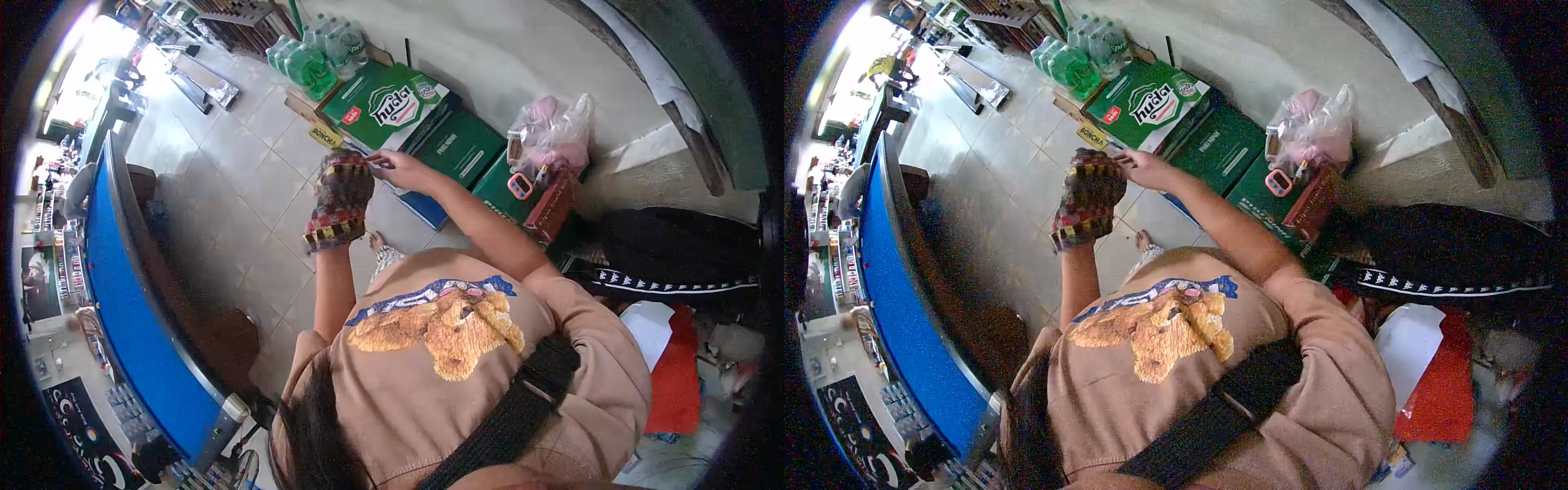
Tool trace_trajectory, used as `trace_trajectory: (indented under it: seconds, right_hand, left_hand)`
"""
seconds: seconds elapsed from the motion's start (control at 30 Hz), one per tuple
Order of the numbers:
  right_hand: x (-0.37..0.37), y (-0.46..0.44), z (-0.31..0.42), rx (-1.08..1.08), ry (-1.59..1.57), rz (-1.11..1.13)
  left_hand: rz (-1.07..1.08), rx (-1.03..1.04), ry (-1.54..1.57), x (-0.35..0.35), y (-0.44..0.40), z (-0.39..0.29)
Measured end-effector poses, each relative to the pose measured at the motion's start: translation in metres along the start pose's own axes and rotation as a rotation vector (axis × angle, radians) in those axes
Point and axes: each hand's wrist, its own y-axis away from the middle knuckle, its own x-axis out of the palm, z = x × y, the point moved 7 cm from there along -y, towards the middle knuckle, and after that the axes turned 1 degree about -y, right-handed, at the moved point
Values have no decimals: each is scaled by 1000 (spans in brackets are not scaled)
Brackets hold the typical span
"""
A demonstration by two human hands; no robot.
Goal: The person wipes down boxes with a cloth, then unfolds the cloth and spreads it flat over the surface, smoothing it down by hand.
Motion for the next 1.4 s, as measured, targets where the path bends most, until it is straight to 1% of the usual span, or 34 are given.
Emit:
trace_trajectory:
  seconds: [0.03,0.07,0.13,0.17,0.2,0.23,0.27,0.3,0.33,0.37,0.4,0.47,0.5,0.53,0.6,0.63,0.67,0.7,0.73,0.8,0.83,0.87,0.9,0.93,1.0,1.07,1.1,1.13,1.2,1.23,1.27,1.33,1.37,1.4]
  right_hand:
    - [18,-7,7,38,-386,91]
    - [36,-13,19,73,-771,182]
    - [63,-27,38,206,-1058,157]
    - [78,-43,43,89,-1182,241]
    - [93,-52,51,48,-1318,306]
    - [107,-60,47,151,-1396,289]
    - [118,-66,52,259,-1474,270]
    - [133,-80,47,257,-1475,271]
    - [158,-95,34,285,-1561,355]
    - [177,-107,32,313,-1643,443]
    - [184,-113,39,311,-1642,450]
    - [193,-115,66,250,-1614,591]
    - [194,-123,70,186,-1429,529]
    - [205,-136,66,181,-1427,538]
    - [238,-161,44,261,-1721,665]
    - [235,-167,56,260,-1723,667]
    - [225,-173,53,404,-907,493]
    - [188,-177,63,484,-93,285]
    - [172,-178,71,519,156,184]
    - [139,-174,89,670,627,6]
    - [144,-186,69,495,525,-138]
    - [147,-194,59,331,359,-150]
    - [147,-202,58,192,129,-110]
    - [148,-208,56,95,-147,-44]
    - [151,-218,57,32,-637,71]
    - [152,-225,58,13,-880,142]
    - [150,-228,57,11,-929,160]
    - [147,-230,56,5,-983,178]
    - [136,-233,50,-4,-1018,188]
    - [129,-234,46,-13,-1039,191]
    - [120,-233,41,-25,-1043,186]
    - [101,-226,29,-36,-1060,166]
    - [92,-220,24,-44,-1069,148]
    - [82,-214,16,-48,-1072,130]
  left_hand:
    - [257,-211,583,-6,-8,26]
    - [150,-152,603,22,-1,28]
    - [-60,-26,617,76,14,33]
    - [-93,-47,710,87,13,46]
    - [-127,-68,802,95,10,60]
    - [-160,-87,895,103,7,74]
    - [-161,-86,892,95,-3,90]
    - [102,-34,715,86,-19,99]
    - [359,16,530,92,-24,107]
    - [272,81,309,115,-21,106]
    - [273,76,304,135,-23,108]
    - [240,162,158,158,-32,115]
    - [86,115,428,119,-27,139]
    - [86,110,421,127,-30,143]
    - [206,143,478,161,-33,132]
    - [91,164,437,177,-29,126]
    - [92,164,436,175,-31,128]
    - [150,198,418,168,-34,127]
    - [209,230,400,157,-39,127]
    - [326,286,367,133,-49,126]
    - [384,311,353,126,-54,124]
    - [443,336,340,126,-58,120]
    - [353,313,308,126,-64,119]
    - [355,307,306,132,-68,120]
    - [443,241,336,124,-83,138]
    - [465,188,379,124,-97,155]
    - [489,144,430,123,-103,163]
    - [494,148,429,121,-109,168]
    - [572,190,465,113,-122,172]
    - [462,230,364,112,-128,163]
    - [460,247,371,116,-133,152]
    - [192,358,331,104,-150,131]
    - [280,390,415,101,-162,122]
    - [274,419,416,97,-173,116]
